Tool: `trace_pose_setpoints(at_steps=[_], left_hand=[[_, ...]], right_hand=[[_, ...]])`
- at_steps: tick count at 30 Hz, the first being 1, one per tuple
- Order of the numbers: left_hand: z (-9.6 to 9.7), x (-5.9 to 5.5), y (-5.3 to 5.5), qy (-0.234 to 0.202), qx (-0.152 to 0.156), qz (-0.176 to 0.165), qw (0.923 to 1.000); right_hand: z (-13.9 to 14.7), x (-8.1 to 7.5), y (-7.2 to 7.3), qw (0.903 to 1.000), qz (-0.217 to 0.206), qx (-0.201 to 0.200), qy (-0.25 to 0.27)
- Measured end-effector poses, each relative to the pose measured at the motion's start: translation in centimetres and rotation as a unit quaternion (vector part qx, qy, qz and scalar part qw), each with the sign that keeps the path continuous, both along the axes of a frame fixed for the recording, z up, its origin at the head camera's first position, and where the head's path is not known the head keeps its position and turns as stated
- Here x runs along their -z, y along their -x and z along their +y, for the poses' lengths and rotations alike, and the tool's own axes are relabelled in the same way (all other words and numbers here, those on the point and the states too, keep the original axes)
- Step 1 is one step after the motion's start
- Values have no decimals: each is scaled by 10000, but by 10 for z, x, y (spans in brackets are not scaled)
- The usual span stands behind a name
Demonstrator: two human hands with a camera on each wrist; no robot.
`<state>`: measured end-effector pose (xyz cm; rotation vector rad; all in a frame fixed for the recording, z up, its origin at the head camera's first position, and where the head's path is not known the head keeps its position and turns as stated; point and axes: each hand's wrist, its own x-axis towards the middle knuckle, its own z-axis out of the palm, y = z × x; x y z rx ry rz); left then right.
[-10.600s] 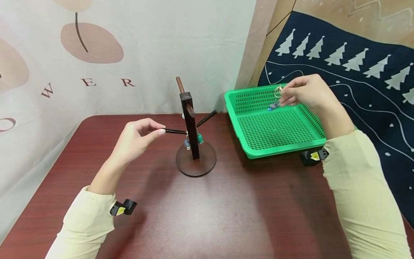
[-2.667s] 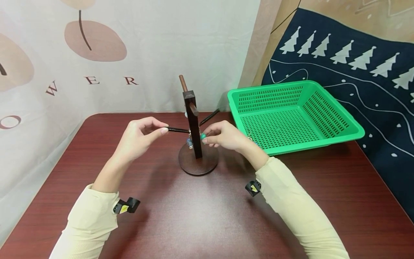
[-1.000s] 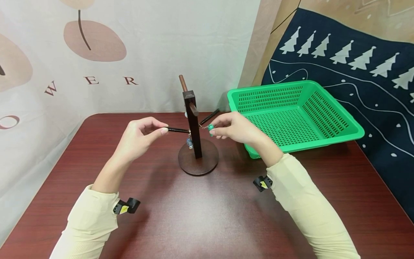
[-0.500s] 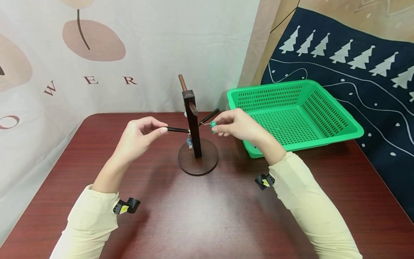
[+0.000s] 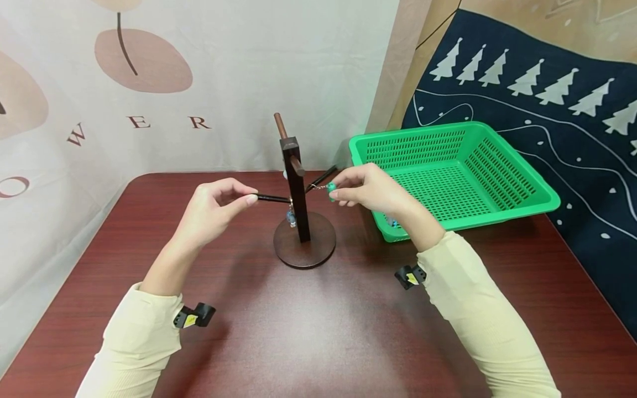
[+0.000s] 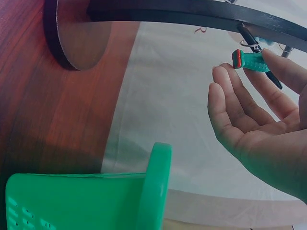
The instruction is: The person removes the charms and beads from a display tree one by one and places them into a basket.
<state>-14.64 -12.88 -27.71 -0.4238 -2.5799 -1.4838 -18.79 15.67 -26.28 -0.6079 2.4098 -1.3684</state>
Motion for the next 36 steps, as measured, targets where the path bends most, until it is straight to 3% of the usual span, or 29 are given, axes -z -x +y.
trace_pose_setpoints(at_steps=[36], left_hand=[[0, 1, 0, -5, 1, -16, 10000]], right_hand=[[12, -18, -1, 9990, 361, 235, -68]])
